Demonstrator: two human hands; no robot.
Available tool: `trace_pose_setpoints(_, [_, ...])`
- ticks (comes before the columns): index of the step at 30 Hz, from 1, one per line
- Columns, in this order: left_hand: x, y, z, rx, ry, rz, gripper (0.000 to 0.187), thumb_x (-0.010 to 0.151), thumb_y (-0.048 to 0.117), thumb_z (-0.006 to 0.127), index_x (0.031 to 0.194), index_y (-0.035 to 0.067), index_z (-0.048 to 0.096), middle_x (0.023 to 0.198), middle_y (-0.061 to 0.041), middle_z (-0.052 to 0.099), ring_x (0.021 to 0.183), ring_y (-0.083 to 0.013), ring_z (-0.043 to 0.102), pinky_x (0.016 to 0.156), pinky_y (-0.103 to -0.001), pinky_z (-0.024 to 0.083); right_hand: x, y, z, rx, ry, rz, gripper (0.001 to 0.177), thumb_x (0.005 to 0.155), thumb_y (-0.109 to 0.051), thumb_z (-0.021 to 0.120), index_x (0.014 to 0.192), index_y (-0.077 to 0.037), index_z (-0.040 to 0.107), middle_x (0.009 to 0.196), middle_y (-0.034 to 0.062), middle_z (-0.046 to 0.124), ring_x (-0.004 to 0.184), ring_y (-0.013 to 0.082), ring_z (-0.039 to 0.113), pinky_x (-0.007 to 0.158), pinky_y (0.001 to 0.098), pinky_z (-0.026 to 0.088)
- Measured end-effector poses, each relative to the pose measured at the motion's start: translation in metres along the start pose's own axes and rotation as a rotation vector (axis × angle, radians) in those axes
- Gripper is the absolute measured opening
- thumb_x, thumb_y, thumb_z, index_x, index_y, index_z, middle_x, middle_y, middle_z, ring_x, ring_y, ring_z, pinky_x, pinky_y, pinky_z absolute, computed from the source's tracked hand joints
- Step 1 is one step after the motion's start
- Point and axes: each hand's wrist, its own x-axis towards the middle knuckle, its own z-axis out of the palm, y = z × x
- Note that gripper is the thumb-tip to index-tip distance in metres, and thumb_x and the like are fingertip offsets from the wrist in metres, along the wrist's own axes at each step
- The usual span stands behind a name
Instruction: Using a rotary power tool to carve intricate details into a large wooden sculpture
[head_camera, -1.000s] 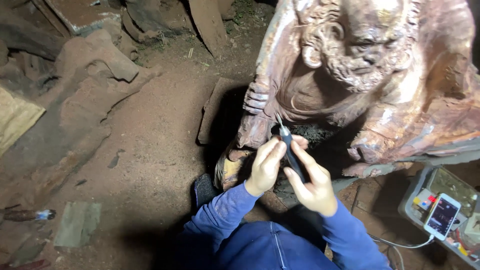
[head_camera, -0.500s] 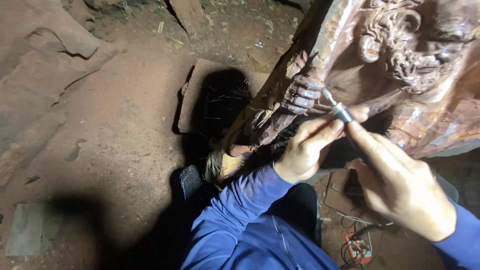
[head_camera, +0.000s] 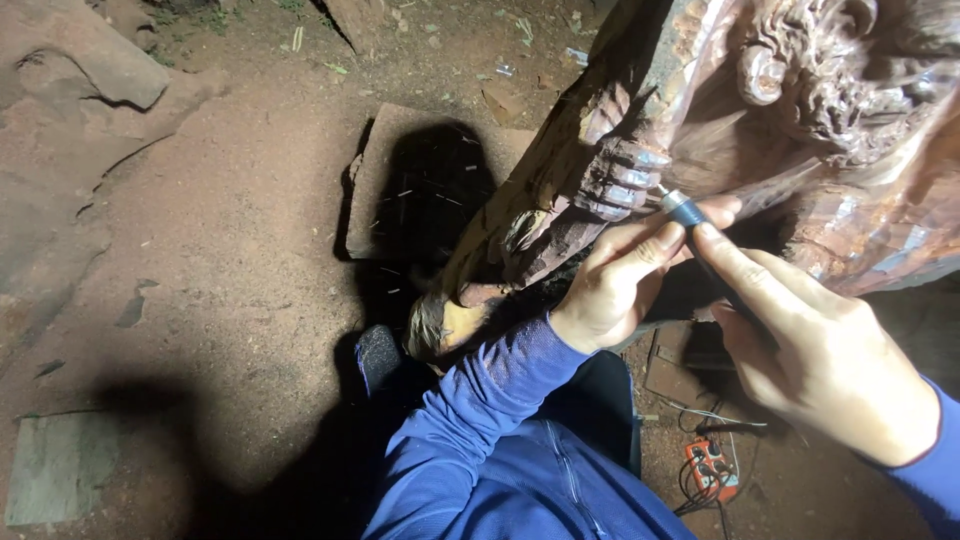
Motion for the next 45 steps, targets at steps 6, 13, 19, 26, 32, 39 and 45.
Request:
trace_pose_setpoints(6, [0.003,0.002,0.005,0.064,0.05,-0.013,0.039,0.115,0.026,0.057,0.139,-0.003,0.064,0.146,-0.022,0.062,0.143,-0.0304,0.056,0.126,-0.042,0.045,0.001,0.004,-0.002,-0.015,0.027,-0.022,0.065,0.091,-0.004,0.06,0.153,0.005,0.045,0.147,0.0254,0.06,0.119,0.0322,0.067,0.108,0.0369,0.048])
trace_pose_setpoints(13, [0.001,0.001,-0.005,0.045,0.02,-0.003,0.037,0.115,0.023,0.055,0.138,-0.005,0.064,0.149,-0.022,0.06,0.147,-0.0308,0.054,0.129,-0.041,0.043,0.004,0.007,-0.006,0.002,-0.075,0.034,0.073,0.089,-0.012,0.063,0.158,-0.004,0.042,0.128,0.0177,0.067,0.094,0.0281,0.07,0.086,0.0345,0.055])
trace_pose_setpoints(19, [0.002,0.001,-0.007,0.003,-0.027,0.006,0.036,0.117,0.023,0.054,0.138,-0.005,0.064,0.152,-0.022,0.058,0.15,-0.0323,0.051,0.133,-0.042,0.039,0.008,0.006,-0.007,0.005,-0.113,0.083,0.071,0.089,-0.015,0.062,0.157,-0.007,0.043,0.131,0.0156,0.067,0.103,0.0287,0.071,0.087,0.0366,0.056])
trace_pose_setpoints(26, [0.002,-0.001,-0.012,0.037,-0.038,0.006,0.036,0.118,0.024,0.052,0.138,-0.003,0.064,0.152,-0.022,0.058,0.151,-0.0312,0.051,0.135,-0.041,0.038,0.008,0.009,-0.007,0.0,-0.132,0.077,0.072,0.091,-0.015,0.061,0.159,-0.007,0.041,0.124,0.0158,0.067,0.097,0.0302,0.07,0.086,0.0364,0.054])
trace_pose_setpoints(32, [0.001,-0.001,-0.013,0.03,-0.055,-0.004,0.034,0.118,0.022,0.051,0.14,-0.001,0.064,0.155,-0.021,0.056,0.153,-0.0298,0.048,0.138,-0.041,0.033,0.008,0.01,-0.007,-0.016,-0.146,0.075,0.072,0.091,-0.016,0.06,0.16,-0.007,0.041,0.122,0.015,0.067,0.086,0.0304,0.069,0.076,0.038,0.056])
trace_pose_setpoints(39, [0.001,-0.003,-0.017,-0.017,-0.082,-0.003,0.036,0.119,0.025,0.051,0.139,-0.001,0.065,0.156,-0.02,0.056,0.155,-0.0302,0.047,0.139,-0.042,0.033,0.005,0.014,-0.001,-0.063,-0.164,0.101,0.073,0.091,-0.017,0.059,0.161,-0.011,0.04,0.12,0.0113,0.067,0.084,0.0299,0.067,0.076,0.0383,0.055])
trace_pose_setpoints(45, [0.0,-0.009,-0.021,-0.047,-0.08,-0.014,0.034,0.117,0.022,0.051,0.139,-0.001,0.065,0.16,-0.022,0.051,0.156,-0.029,0.045,0.136,-0.043,0.034,0.006,0.013,-0.004,-0.061,-0.195,0.111,0.075,0.089,-0.017,0.06,0.161,-0.014,0.039,0.128,0.011,0.067,0.091,0.0292,0.071,0.072,0.038,0.058])
